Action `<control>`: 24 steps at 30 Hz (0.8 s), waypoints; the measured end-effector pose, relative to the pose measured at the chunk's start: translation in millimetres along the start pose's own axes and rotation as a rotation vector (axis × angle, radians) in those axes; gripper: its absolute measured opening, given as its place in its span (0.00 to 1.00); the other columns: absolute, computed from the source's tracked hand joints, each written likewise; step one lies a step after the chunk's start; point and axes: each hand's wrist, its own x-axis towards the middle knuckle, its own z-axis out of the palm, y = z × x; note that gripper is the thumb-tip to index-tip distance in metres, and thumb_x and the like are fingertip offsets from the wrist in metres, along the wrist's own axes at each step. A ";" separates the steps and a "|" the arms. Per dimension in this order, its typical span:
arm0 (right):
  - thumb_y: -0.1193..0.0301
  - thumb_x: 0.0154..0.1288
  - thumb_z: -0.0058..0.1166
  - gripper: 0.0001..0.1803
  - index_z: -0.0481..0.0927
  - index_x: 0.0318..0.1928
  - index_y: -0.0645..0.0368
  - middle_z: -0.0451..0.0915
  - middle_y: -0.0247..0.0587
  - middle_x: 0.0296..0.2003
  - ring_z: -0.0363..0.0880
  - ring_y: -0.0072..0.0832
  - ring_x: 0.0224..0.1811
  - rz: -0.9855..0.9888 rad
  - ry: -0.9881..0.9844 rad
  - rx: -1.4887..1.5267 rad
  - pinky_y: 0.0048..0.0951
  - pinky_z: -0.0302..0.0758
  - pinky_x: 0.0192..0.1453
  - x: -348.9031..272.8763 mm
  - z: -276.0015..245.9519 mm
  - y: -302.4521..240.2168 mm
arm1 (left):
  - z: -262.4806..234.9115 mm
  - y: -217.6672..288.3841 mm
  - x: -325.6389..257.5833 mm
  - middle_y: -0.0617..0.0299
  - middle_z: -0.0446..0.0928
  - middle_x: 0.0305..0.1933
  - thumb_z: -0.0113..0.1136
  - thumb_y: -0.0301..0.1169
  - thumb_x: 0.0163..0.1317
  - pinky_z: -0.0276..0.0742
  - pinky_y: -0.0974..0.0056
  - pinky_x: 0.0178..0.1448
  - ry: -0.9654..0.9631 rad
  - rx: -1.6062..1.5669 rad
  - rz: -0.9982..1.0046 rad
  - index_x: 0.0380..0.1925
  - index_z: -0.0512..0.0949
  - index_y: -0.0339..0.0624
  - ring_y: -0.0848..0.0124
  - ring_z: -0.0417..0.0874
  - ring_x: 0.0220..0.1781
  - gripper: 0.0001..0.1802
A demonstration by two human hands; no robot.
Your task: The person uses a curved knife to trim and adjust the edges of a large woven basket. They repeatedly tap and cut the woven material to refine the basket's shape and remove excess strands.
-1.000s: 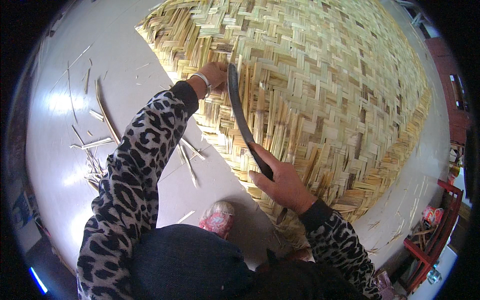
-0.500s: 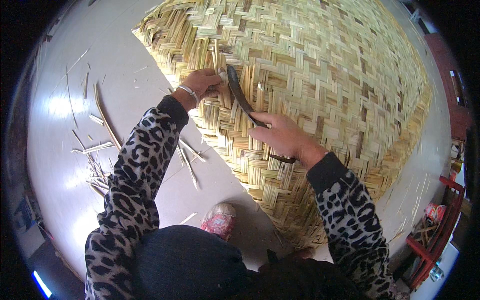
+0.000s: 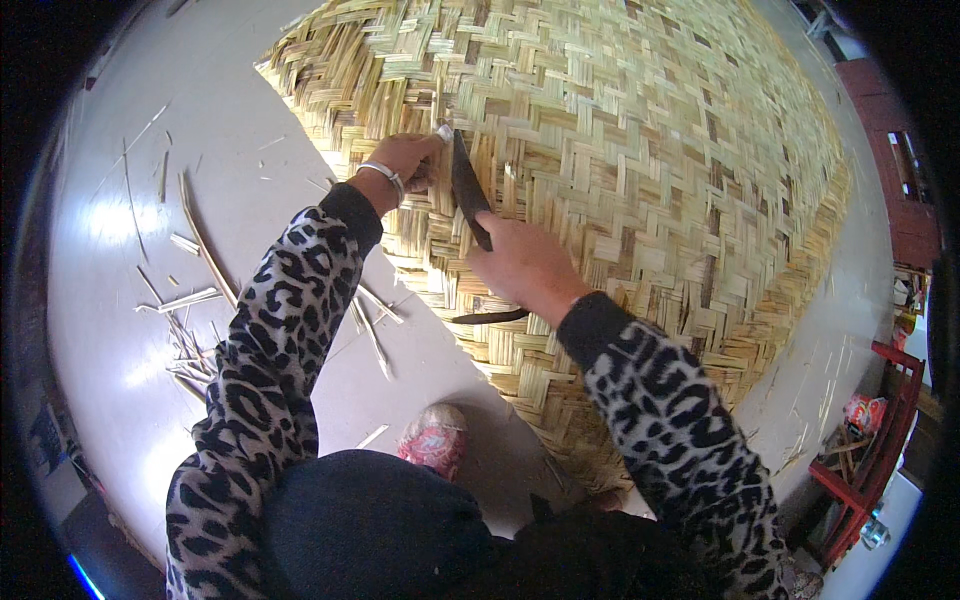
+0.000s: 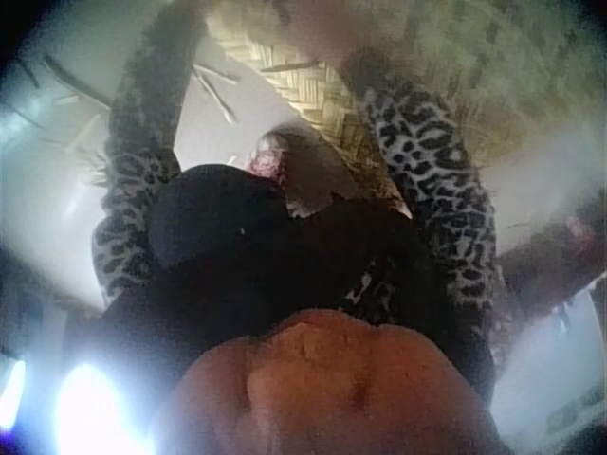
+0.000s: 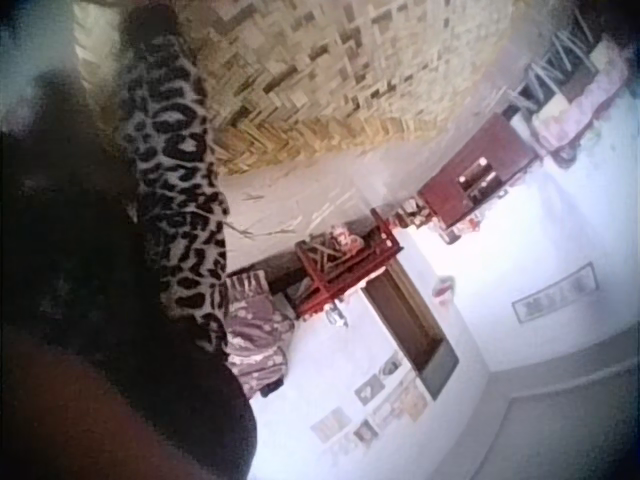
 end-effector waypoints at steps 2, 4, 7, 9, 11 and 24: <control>0.61 0.61 0.53 0.21 0.77 0.49 0.63 0.83 0.58 0.33 0.84 0.54 0.39 0.012 0.040 -0.005 0.53 0.79 0.46 2.9 11.9 -2.2 | 3.4 0.9 -1.4 0.68 0.72 0.20 0.61 0.36 0.67 0.67 0.68 0.17 -0.009 0.069 0.037 0.26 0.74 0.46 0.76 0.72 0.16 0.13; 0.61 0.61 0.53 0.21 0.77 0.51 0.62 0.83 0.58 0.32 0.84 0.54 0.39 -0.011 0.088 -0.019 0.53 0.79 0.46 7.3 18.9 -2.8 | 5.7 2.6 -3.8 0.69 0.71 0.18 0.63 0.37 0.66 0.66 0.69 0.17 0.060 0.084 0.006 0.24 0.74 0.47 0.77 0.71 0.15 0.14; 0.62 0.61 0.53 0.21 0.76 0.52 0.60 0.83 0.57 0.32 0.84 0.53 0.38 -0.019 0.077 -0.044 0.53 0.79 0.44 11.1 21.0 0.7 | 7.0 5.7 -9.3 0.70 0.71 0.17 0.67 0.38 0.63 0.67 0.71 0.17 0.098 0.067 -0.061 0.21 0.75 0.47 0.78 0.71 0.14 0.14; 0.61 0.61 0.53 0.22 0.76 0.53 0.60 0.83 0.57 0.32 0.85 0.52 0.38 -0.018 0.075 -0.042 0.53 0.80 0.43 11.5 19.8 3.6 | 6.6 6.7 -14.4 0.70 0.72 0.17 0.68 0.36 0.62 0.68 0.72 0.16 0.113 0.093 -0.112 0.22 0.76 0.47 0.79 0.71 0.13 0.13; 0.61 0.62 0.53 0.25 0.74 0.57 0.59 0.84 0.56 0.33 0.84 0.51 0.39 -0.011 0.061 -0.056 0.51 0.80 0.44 11.1 18.6 5.4 | 5.1 4.2 -20.4 0.71 0.73 0.17 0.68 0.36 0.61 0.69 0.74 0.14 0.132 0.085 -0.175 0.22 0.77 0.47 0.81 0.70 0.12 0.12; 0.60 0.64 0.51 0.31 0.70 0.66 0.55 0.85 0.53 0.36 0.85 0.48 0.38 0.017 0.000 -0.154 0.48 0.80 0.43 11.3 17.7 9.1 | 16.8 -0.5 20.2 0.67 0.65 0.14 0.64 0.37 0.65 0.65 0.64 0.16 0.186 0.124 -0.169 0.20 0.70 0.45 0.73 0.66 0.13 0.18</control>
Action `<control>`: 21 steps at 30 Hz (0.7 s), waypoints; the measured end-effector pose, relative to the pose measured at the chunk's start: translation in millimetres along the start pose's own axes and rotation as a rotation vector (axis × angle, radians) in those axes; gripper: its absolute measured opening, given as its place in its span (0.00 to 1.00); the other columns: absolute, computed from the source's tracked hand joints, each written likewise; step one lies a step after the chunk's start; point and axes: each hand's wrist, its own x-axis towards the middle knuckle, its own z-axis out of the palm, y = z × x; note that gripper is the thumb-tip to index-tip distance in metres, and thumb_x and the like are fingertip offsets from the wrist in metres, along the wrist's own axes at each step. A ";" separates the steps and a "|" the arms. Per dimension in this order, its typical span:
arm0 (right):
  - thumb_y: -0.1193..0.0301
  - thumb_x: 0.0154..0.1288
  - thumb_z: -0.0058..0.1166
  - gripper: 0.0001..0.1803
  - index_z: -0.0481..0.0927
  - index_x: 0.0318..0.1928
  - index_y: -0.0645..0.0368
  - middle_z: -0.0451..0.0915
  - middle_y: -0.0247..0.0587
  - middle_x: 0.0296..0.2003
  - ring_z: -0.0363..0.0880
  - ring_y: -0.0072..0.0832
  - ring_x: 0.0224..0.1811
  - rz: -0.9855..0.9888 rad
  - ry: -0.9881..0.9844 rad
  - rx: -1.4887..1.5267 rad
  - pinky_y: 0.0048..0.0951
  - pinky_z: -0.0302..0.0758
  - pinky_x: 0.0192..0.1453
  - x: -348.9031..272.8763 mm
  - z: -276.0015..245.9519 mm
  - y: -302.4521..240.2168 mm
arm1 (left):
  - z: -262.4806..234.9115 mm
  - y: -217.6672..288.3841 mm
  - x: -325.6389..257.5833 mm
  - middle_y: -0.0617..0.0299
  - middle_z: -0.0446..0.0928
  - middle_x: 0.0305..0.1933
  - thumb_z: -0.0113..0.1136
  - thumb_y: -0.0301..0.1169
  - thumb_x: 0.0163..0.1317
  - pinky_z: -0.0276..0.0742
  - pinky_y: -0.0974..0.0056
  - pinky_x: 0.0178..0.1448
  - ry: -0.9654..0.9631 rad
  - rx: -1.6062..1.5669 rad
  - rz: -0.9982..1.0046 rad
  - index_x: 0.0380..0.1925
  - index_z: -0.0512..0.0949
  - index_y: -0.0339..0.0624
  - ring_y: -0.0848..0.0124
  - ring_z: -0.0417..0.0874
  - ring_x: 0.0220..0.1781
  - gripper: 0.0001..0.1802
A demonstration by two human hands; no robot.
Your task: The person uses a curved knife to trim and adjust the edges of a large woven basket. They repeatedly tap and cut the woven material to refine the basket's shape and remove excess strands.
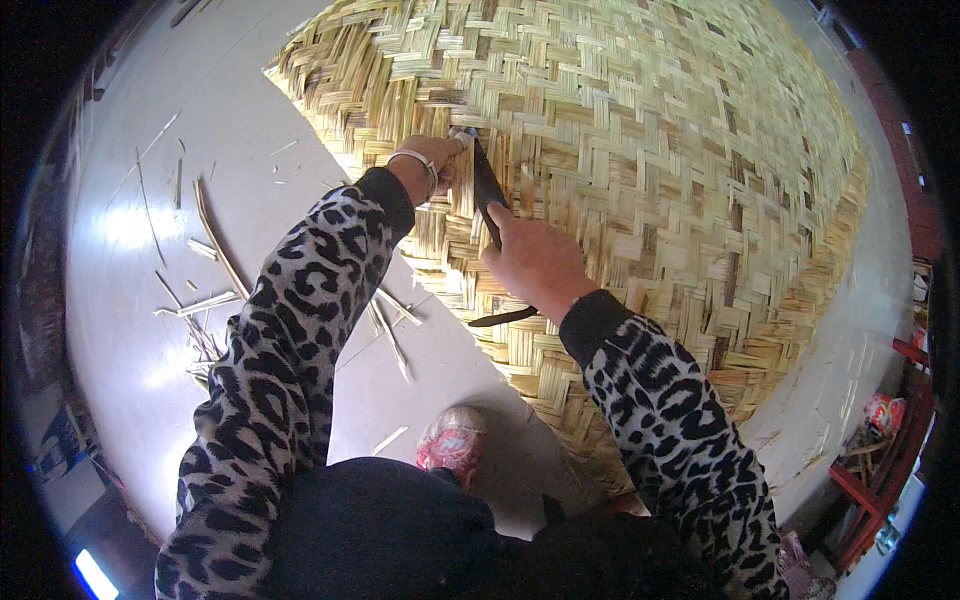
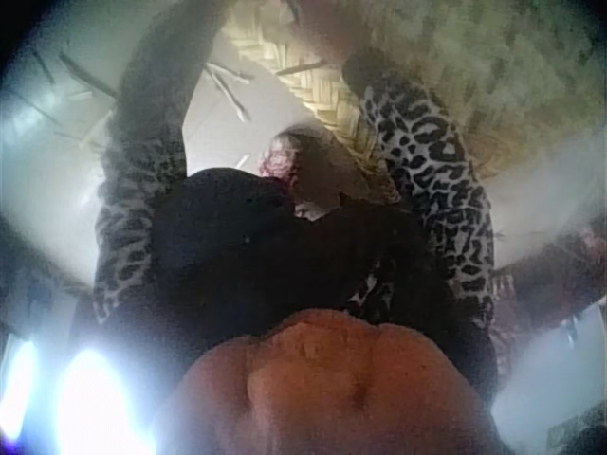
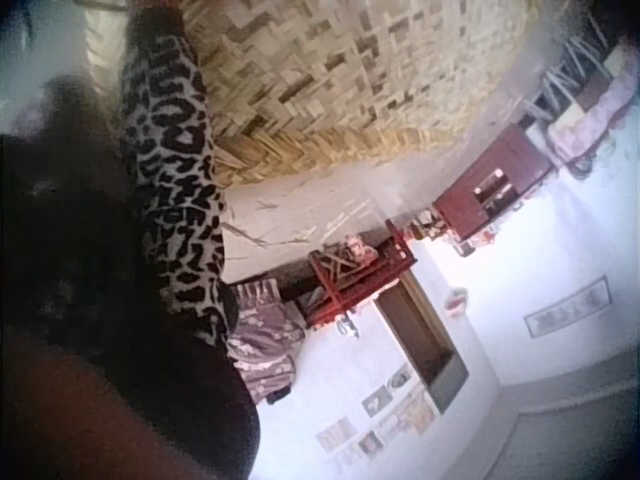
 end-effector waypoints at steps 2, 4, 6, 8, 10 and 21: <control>0.59 0.64 0.50 0.31 0.70 0.66 0.55 0.85 0.53 0.36 0.85 0.48 0.38 -0.005 0.007 -0.008 0.48 0.80 0.43 -0.6 -1.5 0.6 | -1.0 -0.4 0.1 0.67 0.65 0.14 0.64 0.37 0.64 0.64 0.64 0.16 0.004 -0.020 -0.037 0.21 0.70 0.45 0.73 0.66 0.13 0.17; 0.59 0.64 0.50 0.30 0.70 0.66 0.54 0.85 0.52 0.35 0.85 0.47 0.38 -0.011 0.010 -0.013 0.47 0.81 0.42 -0.8 -2.8 1.5 | -5.8 -0.7 1.0 0.66 0.66 0.15 0.63 0.36 0.64 0.64 0.63 0.16 -0.055 -0.015 -0.062 0.21 0.70 0.45 0.72 0.66 0.13 0.16; 0.59 0.64 0.50 0.30 0.70 0.66 0.54 0.85 0.51 0.35 0.85 0.47 0.38 -0.026 0.009 -0.025 0.47 0.81 0.42 -0.6 -3.4 2.4 | -9.6 -2.0 4.3 0.66 0.67 0.16 0.62 0.36 0.65 0.64 0.63 0.16 -0.092 -0.021 -0.082 0.21 0.70 0.45 0.72 0.66 0.12 0.16; 0.59 0.64 0.50 0.30 0.70 0.66 0.54 0.85 0.50 0.34 0.85 0.46 0.37 -0.031 0.007 -0.036 0.47 0.80 0.41 0.1 -3.5 3.2 | -10.0 -4.1 9.4 0.65 0.68 0.16 0.60 0.35 0.66 0.64 0.63 0.15 -0.085 -0.024 -0.104 0.21 0.70 0.46 0.71 0.66 0.12 0.16; 0.59 0.64 0.50 0.30 0.70 0.66 0.54 0.85 0.50 0.33 0.85 0.46 0.37 -0.028 0.015 -0.047 0.47 0.80 0.41 1.2 -3.5 4.0 | -6.5 -6.0 15.4 0.65 0.68 0.16 0.58 0.35 0.66 0.65 0.62 0.15 -0.068 -0.109 -0.123 0.21 0.70 0.46 0.71 0.67 0.12 0.15; 0.61 0.62 0.54 0.26 0.74 0.60 0.55 0.84 0.50 0.28 0.85 0.45 0.31 -0.079 0.164 -0.080 0.47 0.81 0.35 1.6 7.9 8.7 | 0.0 -12.0 30.5 0.63 0.71 0.16 0.52 0.33 0.67 0.73 0.61 0.19 -0.019 0.690 0.275 0.23 0.74 0.43 0.70 0.76 0.16 0.13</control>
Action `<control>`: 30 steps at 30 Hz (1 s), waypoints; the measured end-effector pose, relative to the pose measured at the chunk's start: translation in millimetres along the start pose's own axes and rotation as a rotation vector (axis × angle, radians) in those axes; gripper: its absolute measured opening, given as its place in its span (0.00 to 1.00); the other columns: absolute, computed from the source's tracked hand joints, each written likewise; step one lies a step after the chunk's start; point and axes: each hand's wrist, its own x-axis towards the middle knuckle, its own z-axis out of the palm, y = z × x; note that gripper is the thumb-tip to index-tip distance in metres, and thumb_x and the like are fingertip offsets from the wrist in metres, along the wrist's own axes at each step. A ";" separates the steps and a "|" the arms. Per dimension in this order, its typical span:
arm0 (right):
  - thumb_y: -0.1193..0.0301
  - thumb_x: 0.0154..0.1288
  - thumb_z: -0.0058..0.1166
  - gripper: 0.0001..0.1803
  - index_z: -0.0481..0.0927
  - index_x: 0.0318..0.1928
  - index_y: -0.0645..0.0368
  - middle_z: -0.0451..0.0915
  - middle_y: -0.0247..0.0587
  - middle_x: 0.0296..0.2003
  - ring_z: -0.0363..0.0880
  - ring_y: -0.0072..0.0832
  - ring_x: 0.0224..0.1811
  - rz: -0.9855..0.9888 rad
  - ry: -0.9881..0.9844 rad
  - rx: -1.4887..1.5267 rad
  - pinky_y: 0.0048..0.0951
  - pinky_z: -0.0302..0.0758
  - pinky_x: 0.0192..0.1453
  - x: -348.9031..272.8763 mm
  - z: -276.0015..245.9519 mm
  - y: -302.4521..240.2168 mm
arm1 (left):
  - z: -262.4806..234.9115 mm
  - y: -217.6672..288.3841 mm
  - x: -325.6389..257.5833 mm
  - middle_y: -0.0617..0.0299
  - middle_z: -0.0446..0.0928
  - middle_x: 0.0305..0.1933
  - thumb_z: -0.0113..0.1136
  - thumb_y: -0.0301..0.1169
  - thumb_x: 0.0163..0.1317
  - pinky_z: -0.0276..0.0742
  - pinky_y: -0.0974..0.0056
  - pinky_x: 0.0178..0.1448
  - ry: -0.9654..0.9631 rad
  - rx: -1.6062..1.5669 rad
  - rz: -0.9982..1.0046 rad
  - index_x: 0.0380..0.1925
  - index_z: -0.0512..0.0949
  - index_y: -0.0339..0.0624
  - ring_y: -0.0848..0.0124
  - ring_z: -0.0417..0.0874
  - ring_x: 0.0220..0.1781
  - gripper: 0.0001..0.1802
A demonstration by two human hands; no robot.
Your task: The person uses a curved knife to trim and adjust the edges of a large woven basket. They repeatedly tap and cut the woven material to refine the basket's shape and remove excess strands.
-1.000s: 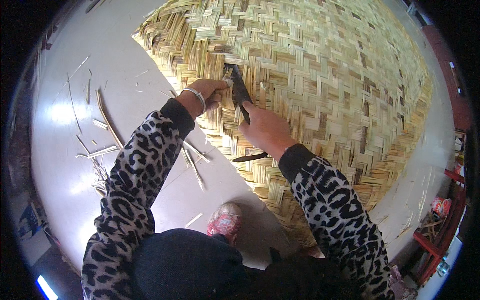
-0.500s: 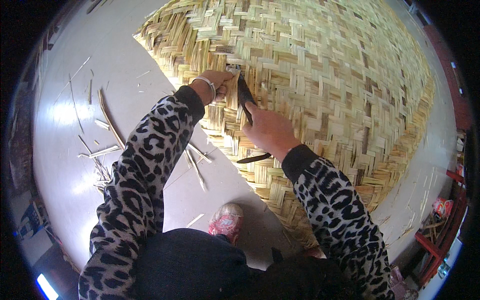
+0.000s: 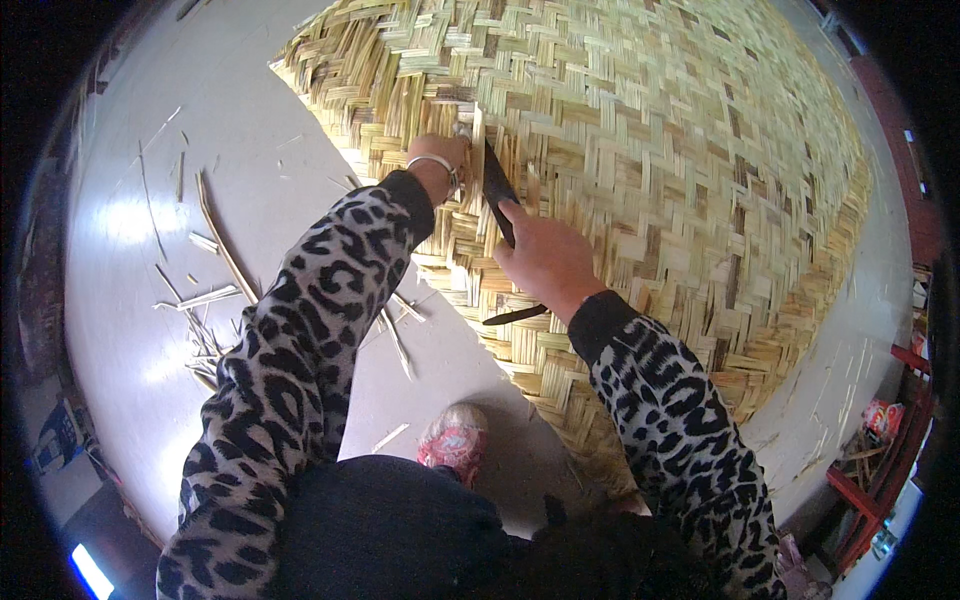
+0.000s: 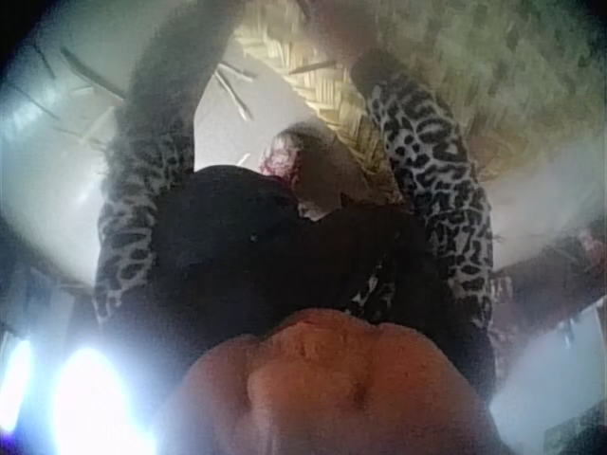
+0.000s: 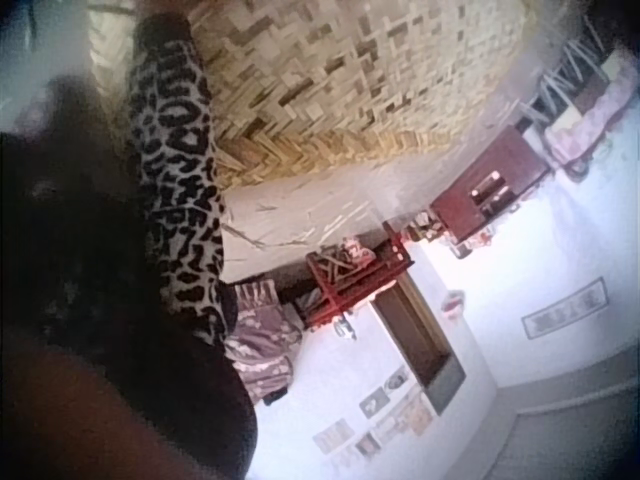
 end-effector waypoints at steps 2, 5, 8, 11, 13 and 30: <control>0.62 0.61 0.55 0.24 0.76 0.58 0.56 0.84 0.50 0.26 0.85 0.46 0.29 -0.021 0.041 0.009 0.48 0.81 0.33 -0.8 1.9 1.7 | 0.5 1.1 1.4 0.62 0.74 0.18 0.55 0.36 0.67 0.76 0.61 0.22 0.059 0.092 0.022 0.26 0.76 0.41 0.68 0.79 0.18 0.13; 0.62 0.62 0.54 0.24 0.76 0.58 0.56 0.84 0.50 0.27 0.85 0.47 0.29 -0.006 0.006 0.018 0.48 0.81 0.34 -0.7 0.6 4.5 | -5.0 2.6 -1.9 0.56 0.80 0.26 0.61 0.37 0.63 0.81 0.61 0.34 0.071 -0.377 -0.217 0.33 0.80 0.39 0.60 0.84 0.26 0.12; 0.62 0.62 0.54 0.24 0.76 0.58 0.56 0.83 0.51 0.27 0.85 0.48 0.30 0.023 -0.023 0.031 0.49 0.81 0.35 -1.9 -1.5 3.0 | -19.6 -4.2 -14.4 0.59 0.81 0.27 0.68 0.39 0.59 0.83 0.57 0.34 0.093 -0.051 0.073 0.36 0.80 0.41 0.60 0.86 0.30 0.14; 0.61 0.63 0.54 0.24 0.76 0.58 0.56 0.83 0.52 0.27 0.85 0.48 0.31 0.029 0.007 0.043 0.49 0.81 0.36 -3.2 -1.4 -3.4 | -32.6 -18.0 -29.3 0.60 0.82 0.25 0.66 0.40 0.61 0.83 0.56 0.29 0.261 0.979 0.886 0.36 0.80 0.39 0.63 0.87 0.27 0.15; 0.61 0.63 0.54 0.24 0.76 0.58 0.55 0.83 0.53 0.27 0.85 0.49 0.31 0.041 -0.011 0.047 0.50 0.81 0.37 -3.8 -1.1 -6.5 | -27.8 -21.8 -34.2 0.61 0.83 0.25 0.63 0.38 0.62 0.83 0.61 0.31 0.093 -0.093 0.308 0.30 0.80 0.43 0.64 0.85 0.24 0.10; 0.60 0.64 0.52 0.27 0.73 0.64 0.49 0.84 0.50 0.31 0.84 0.49 0.35 0.078 -0.121 -0.020 0.49 0.79 0.39 -0.6 -10.5 -4.3 | -8.7 -13.0 -36.4 0.62 0.80 0.20 0.58 0.43 0.65 0.72 0.65 0.21 0.091 -0.240 0.141 0.26 0.81 0.43 0.73 0.78 0.17 0.17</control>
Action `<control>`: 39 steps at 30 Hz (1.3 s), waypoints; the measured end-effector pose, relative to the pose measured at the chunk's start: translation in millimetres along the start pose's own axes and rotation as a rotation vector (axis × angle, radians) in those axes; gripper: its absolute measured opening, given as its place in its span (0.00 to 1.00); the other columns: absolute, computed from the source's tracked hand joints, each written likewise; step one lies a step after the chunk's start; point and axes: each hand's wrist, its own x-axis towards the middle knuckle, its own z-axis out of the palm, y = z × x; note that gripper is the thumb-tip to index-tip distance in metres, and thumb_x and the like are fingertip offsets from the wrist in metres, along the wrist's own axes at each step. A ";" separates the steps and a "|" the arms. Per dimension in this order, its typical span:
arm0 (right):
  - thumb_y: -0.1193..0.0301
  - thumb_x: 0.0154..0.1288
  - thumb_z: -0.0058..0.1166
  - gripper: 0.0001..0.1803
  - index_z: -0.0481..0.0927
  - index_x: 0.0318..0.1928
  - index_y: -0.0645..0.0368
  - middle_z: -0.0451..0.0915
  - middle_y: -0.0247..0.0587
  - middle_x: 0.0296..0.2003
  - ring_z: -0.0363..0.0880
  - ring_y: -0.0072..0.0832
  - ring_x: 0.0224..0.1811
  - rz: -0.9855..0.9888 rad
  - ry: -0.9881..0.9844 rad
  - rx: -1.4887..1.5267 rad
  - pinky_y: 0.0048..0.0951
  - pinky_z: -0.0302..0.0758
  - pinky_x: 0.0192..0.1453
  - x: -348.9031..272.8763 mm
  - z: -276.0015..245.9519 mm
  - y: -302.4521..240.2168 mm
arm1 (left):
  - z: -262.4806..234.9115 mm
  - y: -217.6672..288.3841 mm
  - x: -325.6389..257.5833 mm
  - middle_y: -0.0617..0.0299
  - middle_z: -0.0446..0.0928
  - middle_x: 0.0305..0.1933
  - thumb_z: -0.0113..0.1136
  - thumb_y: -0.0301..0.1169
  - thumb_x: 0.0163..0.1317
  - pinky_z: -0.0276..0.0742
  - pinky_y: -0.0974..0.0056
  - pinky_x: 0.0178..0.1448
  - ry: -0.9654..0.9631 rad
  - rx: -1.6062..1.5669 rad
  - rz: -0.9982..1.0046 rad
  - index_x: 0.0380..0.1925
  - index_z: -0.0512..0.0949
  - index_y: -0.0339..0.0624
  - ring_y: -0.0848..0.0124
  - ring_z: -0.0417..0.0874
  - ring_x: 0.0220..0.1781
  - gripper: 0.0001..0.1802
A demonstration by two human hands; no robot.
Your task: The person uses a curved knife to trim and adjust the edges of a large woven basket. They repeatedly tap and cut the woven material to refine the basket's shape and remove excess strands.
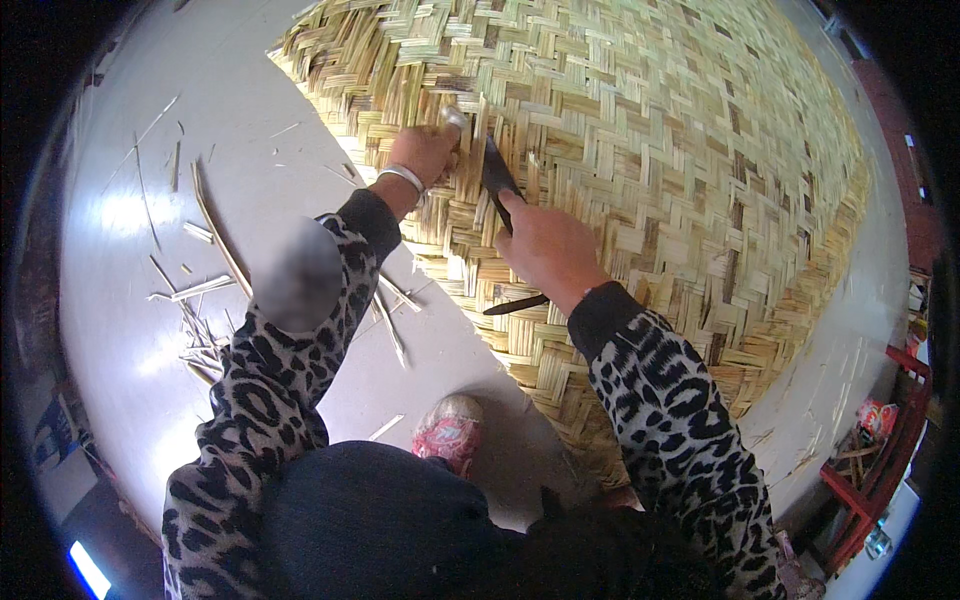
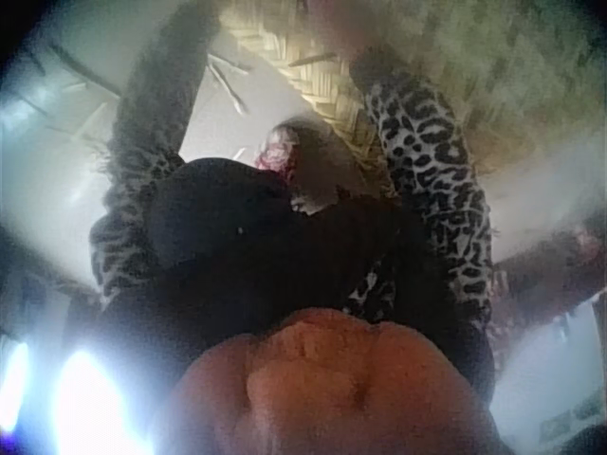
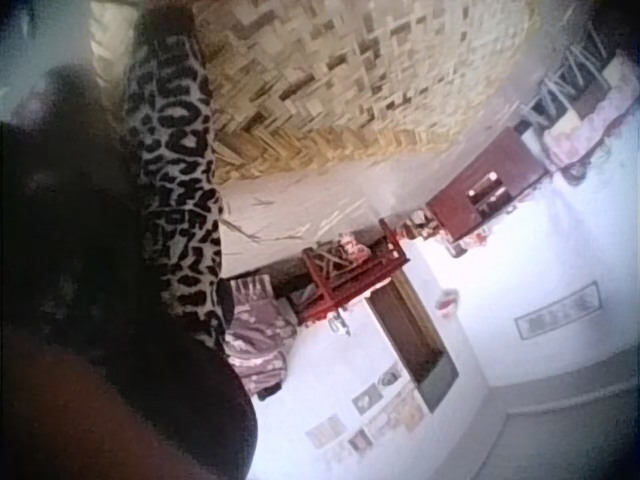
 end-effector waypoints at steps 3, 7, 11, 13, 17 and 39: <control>0.60 0.64 0.51 0.27 0.73 0.64 0.50 0.84 0.51 0.31 0.84 0.49 0.36 -0.001 0.001 -0.006 0.49 0.79 0.41 -0.4 -2.3 -1.8 | 4.8 5.6 -15.4 0.64 0.78 0.19 0.61 0.42 0.62 0.70 0.68 0.23 -0.091 0.077 0.060 0.28 0.84 0.38 0.77 0.75 0.17 0.17; 0.60 0.65 0.50 0.28 0.72 0.64 0.53 0.83 0.54 0.32 0.84 0.50 0.37 -0.021 -0.024 0.043 0.49 0.79 0.42 -8.6 -7.8 -1.0 | 7.9 15.4 -37.5 0.61 0.77 0.20 0.65 0.41 0.58 0.75 0.63 0.29 -0.023 0.107 0.109 0.34 0.85 0.36 0.74 0.77 0.21 0.17; 0.59 0.65 0.51 0.29 0.72 0.64 0.58 0.83 0.55 0.31 0.83 0.51 0.35 -0.007 -0.086 0.122 0.48 0.78 0.43 -31.9 -6.7 4.7 | 9.8 15.0 -65.2 0.57 0.78 0.22 0.67 0.41 0.58 0.76 0.62 0.34 -0.030 0.241 0.341 0.37 0.84 0.38 0.72 0.77 0.24 0.16; 0.61 0.64 0.51 0.26 0.73 0.60 0.58 0.83 0.53 0.28 0.83 0.51 0.32 -0.017 -0.091 0.134 0.50 0.79 0.38 -45.2 -5.2 9.3 | 9.7 13.4 -67.7 0.58 0.80 0.23 0.68 0.39 0.60 0.76 0.64 0.34 -0.065 0.117 0.306 0.38 0.85 0.39 0.74 0.78 0.25 0.15; 0.61 0.65 0.51 0.31 0.66 0.66 0.56 0.80 0.50 0.21 0.81 0.49 0.24 -0.001 -0.109 0.201 0.52 0.77 0.31 -83.0 -3.4 19.6 | -7.2 14.8 -24.0 0.68 0.80 0.25 0.64 0.36 0.65 0.74 0.70 0.29 0.000 0.065 0.215 0.37 0.85 0.37 0.79 0.75 0.25 0.12; 0.56 0.71 0.46 0.27 0.69 0.68 0.45 0.79 0.48 0.22 0.80 0.44 0.25 -0.119 -0.042 -0.043 0.48 0.75 0.33 4.5 -28.4 76.0 | -21.3 66.2 103.9 0.50 0.83 0.36 0.62 0.36 0.58 0.82 0.54 0.48 -0.125 1.263 0.762 0.33 0.81 0.44 0.54 0.86 0.41 0.09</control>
